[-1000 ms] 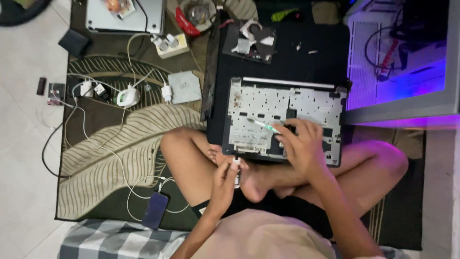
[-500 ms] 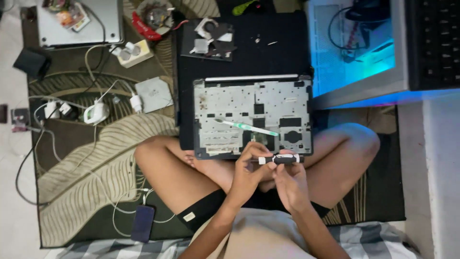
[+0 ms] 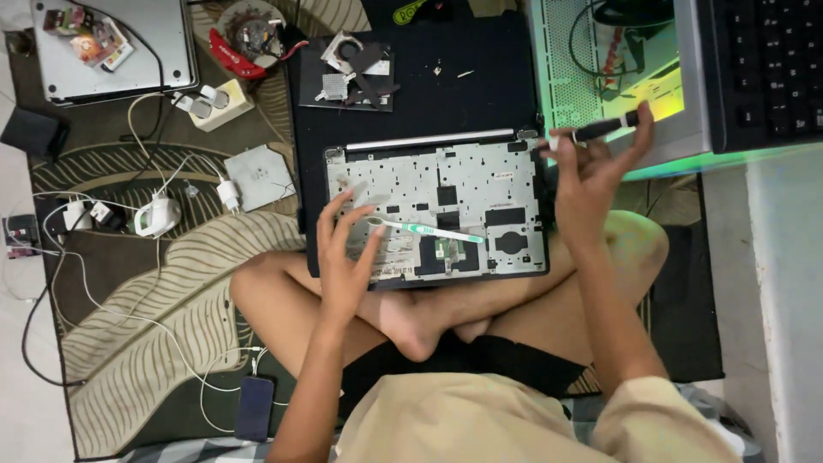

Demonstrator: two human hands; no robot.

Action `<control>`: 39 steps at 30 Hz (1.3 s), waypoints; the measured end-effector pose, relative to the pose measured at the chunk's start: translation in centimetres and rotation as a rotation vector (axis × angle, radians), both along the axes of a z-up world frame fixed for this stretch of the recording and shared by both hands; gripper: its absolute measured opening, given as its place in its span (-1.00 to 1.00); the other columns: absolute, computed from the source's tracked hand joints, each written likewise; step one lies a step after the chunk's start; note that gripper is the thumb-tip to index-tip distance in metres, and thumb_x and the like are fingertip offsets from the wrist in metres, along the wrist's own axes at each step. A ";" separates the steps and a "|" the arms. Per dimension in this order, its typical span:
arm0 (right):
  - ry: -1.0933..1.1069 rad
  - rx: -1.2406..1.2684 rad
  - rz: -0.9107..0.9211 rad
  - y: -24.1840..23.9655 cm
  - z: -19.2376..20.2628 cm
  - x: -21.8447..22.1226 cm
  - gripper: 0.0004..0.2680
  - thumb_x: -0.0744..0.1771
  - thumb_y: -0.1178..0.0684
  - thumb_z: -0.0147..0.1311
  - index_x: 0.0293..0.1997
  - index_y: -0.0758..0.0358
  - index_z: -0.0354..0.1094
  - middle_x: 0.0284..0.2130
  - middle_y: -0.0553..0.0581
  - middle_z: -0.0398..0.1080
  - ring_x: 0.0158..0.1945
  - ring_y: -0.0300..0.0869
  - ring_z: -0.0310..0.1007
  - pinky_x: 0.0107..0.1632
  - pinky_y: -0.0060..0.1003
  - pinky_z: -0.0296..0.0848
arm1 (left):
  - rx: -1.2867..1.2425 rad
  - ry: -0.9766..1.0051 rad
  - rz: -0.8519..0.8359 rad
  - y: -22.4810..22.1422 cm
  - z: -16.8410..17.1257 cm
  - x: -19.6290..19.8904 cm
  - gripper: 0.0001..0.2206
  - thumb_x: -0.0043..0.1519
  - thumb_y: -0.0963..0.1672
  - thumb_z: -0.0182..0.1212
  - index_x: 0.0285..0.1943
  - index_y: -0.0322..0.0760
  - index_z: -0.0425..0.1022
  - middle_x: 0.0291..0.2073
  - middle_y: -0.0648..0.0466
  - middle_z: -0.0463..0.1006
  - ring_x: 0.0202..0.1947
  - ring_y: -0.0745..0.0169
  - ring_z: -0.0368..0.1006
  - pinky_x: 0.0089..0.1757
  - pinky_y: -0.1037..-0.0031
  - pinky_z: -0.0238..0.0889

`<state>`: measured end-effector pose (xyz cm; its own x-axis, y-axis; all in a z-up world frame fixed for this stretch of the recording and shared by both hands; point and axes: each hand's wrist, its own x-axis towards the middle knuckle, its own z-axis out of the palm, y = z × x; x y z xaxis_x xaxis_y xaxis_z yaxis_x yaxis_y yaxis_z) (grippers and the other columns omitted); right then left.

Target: Disassembling a laptop by unscrewing internal components, removing the battery, and cleaning the motherboard with a brush.

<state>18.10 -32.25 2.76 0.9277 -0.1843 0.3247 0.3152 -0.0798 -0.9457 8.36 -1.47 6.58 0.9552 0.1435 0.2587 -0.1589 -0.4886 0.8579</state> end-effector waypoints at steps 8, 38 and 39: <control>-0.178 -0.247 0.067 -1.2 -4.1 4.1 -0.45 0.51 0.38 -0.07 0.58 -0.03 -0.40 -0.01 0.54 0.42 -0.03 0.16 0.61 0.07 -0.08 0.64 | 0.181 0.036 -0.031 -0.6 -1.0 0.6 -0.74 0.31 -0.12 0.30 0.17 -0.19 0.54 0.32 -0.13 0.34 0.42 -0.21 0.12 0.37 -0.06 -0.27; -0.177 -0.682 -0.018 -0.7 -2.5 2.9 -0.52 0.49 0.28 0.05 0.55 0.13 -0.21 0.05 0.39 0.43 0.04 0.25 0.54 0.03 0.15 0.67 | 0.191 -0.006 -0.006 -0.1 -2.6 0.6 -0.80 0.31 -0.10 0.30 0.08 -0.13 0.60 0.27 -0.07 0.43 0.41 -0.14 0.19 0.36 -0.03 -0.18; -0.154 -0.705 -0.016 -0.9 -2.6 2.8 -0.51 0.49 0.25 0.09 0.54 0.12 -0.23 0.06 0.38 0.44 0.03 0.22 0.55 0.06 0.13 0.68 | 0.182 -0.008 -0.028 0.1 -2.7 0.5 -0.80 0.32 -0.09 0.29 0.08 -0.15 0.59 0.28 -0.08 0.43 0.41 -0.15 0.18 0.36 -0.04 -0.17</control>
